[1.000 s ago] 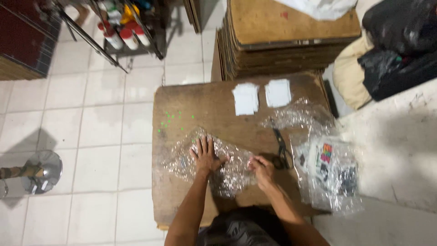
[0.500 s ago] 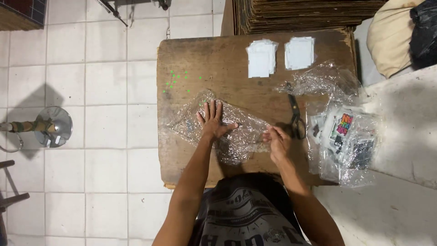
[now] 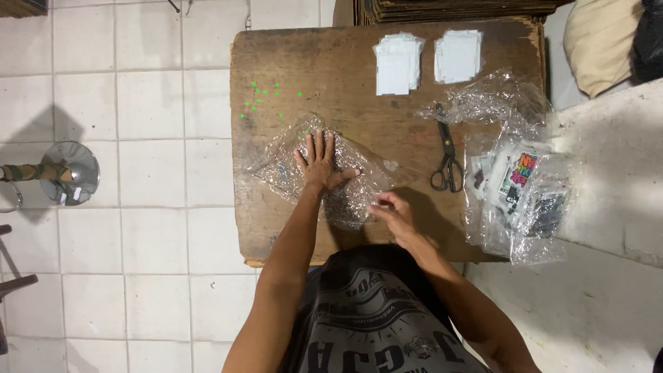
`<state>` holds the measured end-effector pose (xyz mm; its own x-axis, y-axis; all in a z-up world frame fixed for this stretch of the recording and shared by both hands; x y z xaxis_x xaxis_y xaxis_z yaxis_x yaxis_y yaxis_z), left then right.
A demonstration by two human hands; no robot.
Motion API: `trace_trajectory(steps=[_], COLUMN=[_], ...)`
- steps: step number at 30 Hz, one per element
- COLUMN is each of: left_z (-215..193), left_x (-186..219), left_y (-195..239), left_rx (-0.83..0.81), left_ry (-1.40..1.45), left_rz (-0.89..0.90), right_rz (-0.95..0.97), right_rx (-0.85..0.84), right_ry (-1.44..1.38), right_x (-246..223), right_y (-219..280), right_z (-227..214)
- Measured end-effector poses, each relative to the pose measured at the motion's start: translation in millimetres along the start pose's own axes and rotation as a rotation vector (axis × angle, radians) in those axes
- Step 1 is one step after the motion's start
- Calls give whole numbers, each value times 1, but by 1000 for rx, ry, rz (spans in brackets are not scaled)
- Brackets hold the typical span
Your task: Wrapping small items in bubble wrap and organizing them on a table for shipping
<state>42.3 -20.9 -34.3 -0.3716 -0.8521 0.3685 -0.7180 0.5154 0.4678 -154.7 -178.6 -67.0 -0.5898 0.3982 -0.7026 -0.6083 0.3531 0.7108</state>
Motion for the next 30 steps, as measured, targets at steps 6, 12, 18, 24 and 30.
trace_trajectory(steps=[6,12,18,24,30], left_z=[-13,-21,-57,-108,-28], left_x=[8,3,15,124,94], left_y=[9,11,-5,-1,-97], left_rx=[-5,-3,346,376,72], left_ry=[27,209,354,247,212], left_rz=[-5,4,32,506,302], right_rz=[-215,-84,-149,-433,-441], right_rx=[41,-48,56,-115,-289], right_ry=[56,-175,15,159,60], right_x=[5,-29,-37,-86,-83], right_y=[8,28,-3,12,10], right_z=[-3,1,-20,-7,-10])
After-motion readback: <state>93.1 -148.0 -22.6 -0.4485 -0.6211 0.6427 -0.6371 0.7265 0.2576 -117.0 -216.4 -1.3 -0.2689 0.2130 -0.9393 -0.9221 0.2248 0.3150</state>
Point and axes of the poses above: each hand's wrist, its own y-axis away from the middle knuckle, its own z-axis out of the palm, x = y × z, the point moved 6 cm from there along -y, towards the middle knuckle, and after that the axes turned 10 degrees about z, right-handed, at the moved point
